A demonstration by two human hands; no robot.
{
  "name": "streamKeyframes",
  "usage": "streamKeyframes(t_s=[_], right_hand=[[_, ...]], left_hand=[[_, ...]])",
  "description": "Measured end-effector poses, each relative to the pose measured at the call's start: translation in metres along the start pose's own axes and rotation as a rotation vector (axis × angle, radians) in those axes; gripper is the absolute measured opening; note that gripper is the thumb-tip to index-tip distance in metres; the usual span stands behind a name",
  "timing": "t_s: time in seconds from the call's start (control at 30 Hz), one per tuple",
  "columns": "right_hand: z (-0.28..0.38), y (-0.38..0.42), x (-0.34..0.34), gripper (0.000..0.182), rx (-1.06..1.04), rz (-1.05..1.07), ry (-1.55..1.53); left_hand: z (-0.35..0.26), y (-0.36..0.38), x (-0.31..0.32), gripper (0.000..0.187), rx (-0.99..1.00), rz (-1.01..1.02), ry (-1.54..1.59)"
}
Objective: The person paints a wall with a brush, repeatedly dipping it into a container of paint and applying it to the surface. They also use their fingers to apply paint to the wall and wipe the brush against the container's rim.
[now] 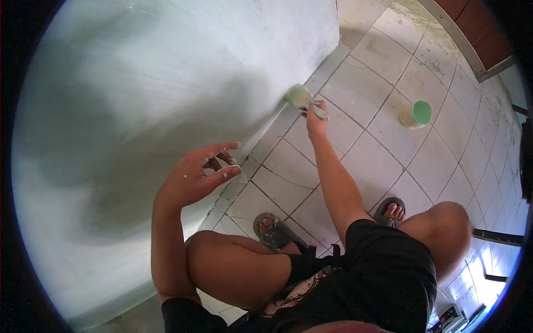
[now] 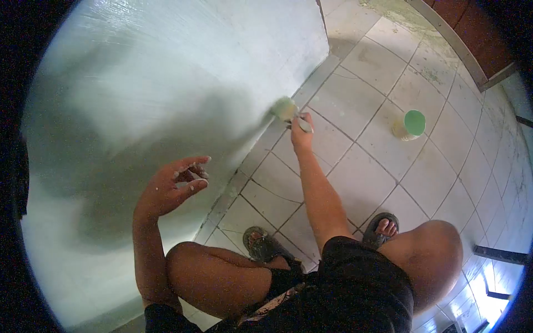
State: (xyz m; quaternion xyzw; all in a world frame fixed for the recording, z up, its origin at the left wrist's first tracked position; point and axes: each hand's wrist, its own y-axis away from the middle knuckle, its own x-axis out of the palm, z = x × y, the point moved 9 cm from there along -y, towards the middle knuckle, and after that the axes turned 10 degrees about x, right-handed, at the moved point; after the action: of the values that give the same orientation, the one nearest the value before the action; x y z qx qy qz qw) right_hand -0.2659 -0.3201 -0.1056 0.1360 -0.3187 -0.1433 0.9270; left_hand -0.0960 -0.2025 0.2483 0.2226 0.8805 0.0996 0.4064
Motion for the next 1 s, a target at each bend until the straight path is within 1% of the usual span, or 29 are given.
streamKeyframes(t_s=[0.03, 0.07, 0.13, 0.17, 0.2, 0.27, 0.3, 0.33, 0.4, 0.43, 0.47, 0.5, 0.53, 0.57, 0.63, 0.67, 0.7, 0.73, 0.77, 0.8, 0.83, 0.87, 0.93, 0.97, 1.0], right_hand=[[-0.003, 0.0, -0.003, 0.008, 0.031, 0.015, 0.088], [-0.003, -0.003, -0.004, 0.008, 0.03, 0.022, 0.079], [0.008, 0.001, -0.004, 0.008, -0.019, -0.02, 0.221], [0.002, -0.006, -0.002, 0.011, 0.005, -0.037, 0.342], [0.0, -0.012, 0.006, 0.011, 0.005, -0.038, 0.342], [0.028, -0.002, 0.044, 0.014, -0.436, -0.104, 0.674], [0.043, 0.0, 0.051, 0.013, -0.288, -0.147, 0.661], [0.054, 0.007, 0.051, 0.013, -0.289, -0.147, 0.658], [0.044, 0.008, 0.038, 0.01, -0.006, 0.031, -0.091], [0.05, 0.015, 0.031, 0.007, 0.004, -0.047, -0.024], [0.041, 0.011, 0.026, 0.007, 0.006, -0.039, -0.016], [0.028, 0.005, 0.017, 0.007, -0.073, -0.074, 0.215], [0.032, 0.005, 0.019, 0.006, -0.155, -0.114, 0.44], [0.027, 0.0, 0.022, 0.006, -0.16, -0.114, 0.438], [0.045, 0.008, 0.059, 0.003, -0.219, -0.122, 0.623], [0.062, 0.013, 0.074, 0.003, -0.224, -0.121, 0.618], [0.08, 0.02, 0.089, 0.002, -0.169, -0.023, 0.338], [0.103, 0.026, 0.106, 0.0, -0.113, 0.076, 0.061], [0.131, 0.036, 0.124, 0.0, -0.111, 0.083, 0.069], [0.166, 0.051, 0.142, 0.002, -0.167, 0.153, -0.129], [0.184, 0.061, 0.148, 0.003, -0.218, 0.223, -0.326], [0.181, 0.064, 0.146, 0.003, -0.207, 0.23, -0.316], [0.185, 0.064, 0.14, 0.02, -0.274, 0.301, -0.447], [0.147, 0.04, 0.123, 0.027, -0.317, 0.255, -0.14], [0.1, 0.026, 0.1, 0.028, -0.252, 0.178, -0.077]], left_hand=[[-0.002, 0.002, 0.0, 0.045, 0.001, -0.002, -0.009], [-0.005, 0.004, 0.0, 0.045, 0.025, 0.005, 0.008], [-0.008, 0.008, 0.0, 0.045, 0.036, 0.008, 0.026], [-0.009, 0.01, 0.0, 0.045, 0.04, 0.008, 0.039], [-0.011, 0.01, 0.001, 0.045, 0.049, 0.012, 0.052], [-0.011, 0.01, 0.002, 0.045, 0.055, 0.021, 0.031], [-0.011, 0.01, 0.001, 0.045, 0.057, 0.022, 0.011], [-0.012, 0.011, 0.0, 0.045, 0.058, 0.02, 0.008], [-0.016, 0.011, 0.001, 0.046, 0.074, 0.048, 0.011], [-0.015, 0.012, 0.0, 0.046, 0.069, 0.043, 0.015], [-0.016, 0.012, -0.001, 0.045, 0.09, 0.038, 0.027], [-0.018, 0.011, 0.0, 0.045, 0.114, 0.036, 0.036], [-0.02, 0.011, 0.0, 0.045, 0.116, 0.033, 0.037], [-0.021, 0.009, 0.003, 0.045, 0.09, 0.065, 0.029], [-0.021, 0.011, 0.006, 0.045, 0.067, 0.094, 0.013], [-0.026, 0.014, 0.007, 0.046, 0.115, 0.105, -0.004], [-0.029, 0.016, 0.007, 0.046, 0.161, 0.116, -0.017], [-0.03, 0.016, 0.004, 0.046, 0.163, 0.108, -0.017], [-0.032, 0.018, 0.001, 0.046, 0.186, 0.1, -0.039], [-0.033, 0.02, 0.001, 0.046, 0.202, 0.092, -0.055], [-0.031, 0.02, 0.002, 0.046, 0.191, 0.081, -0.036], [-0.031, 0.019, 0.002, 0.047, 0.186, 0.082, -0.019], [-0.035, 0.018, 0.001, 0.048, 0.195, 0.072, -0.021], [-0.033, 0.018, 0.003, 0.047, 0.171, 0.087, -0.036], [-0.03, 0.019, 0.003, 0.047, 0.147, 0.099, -0.057]])
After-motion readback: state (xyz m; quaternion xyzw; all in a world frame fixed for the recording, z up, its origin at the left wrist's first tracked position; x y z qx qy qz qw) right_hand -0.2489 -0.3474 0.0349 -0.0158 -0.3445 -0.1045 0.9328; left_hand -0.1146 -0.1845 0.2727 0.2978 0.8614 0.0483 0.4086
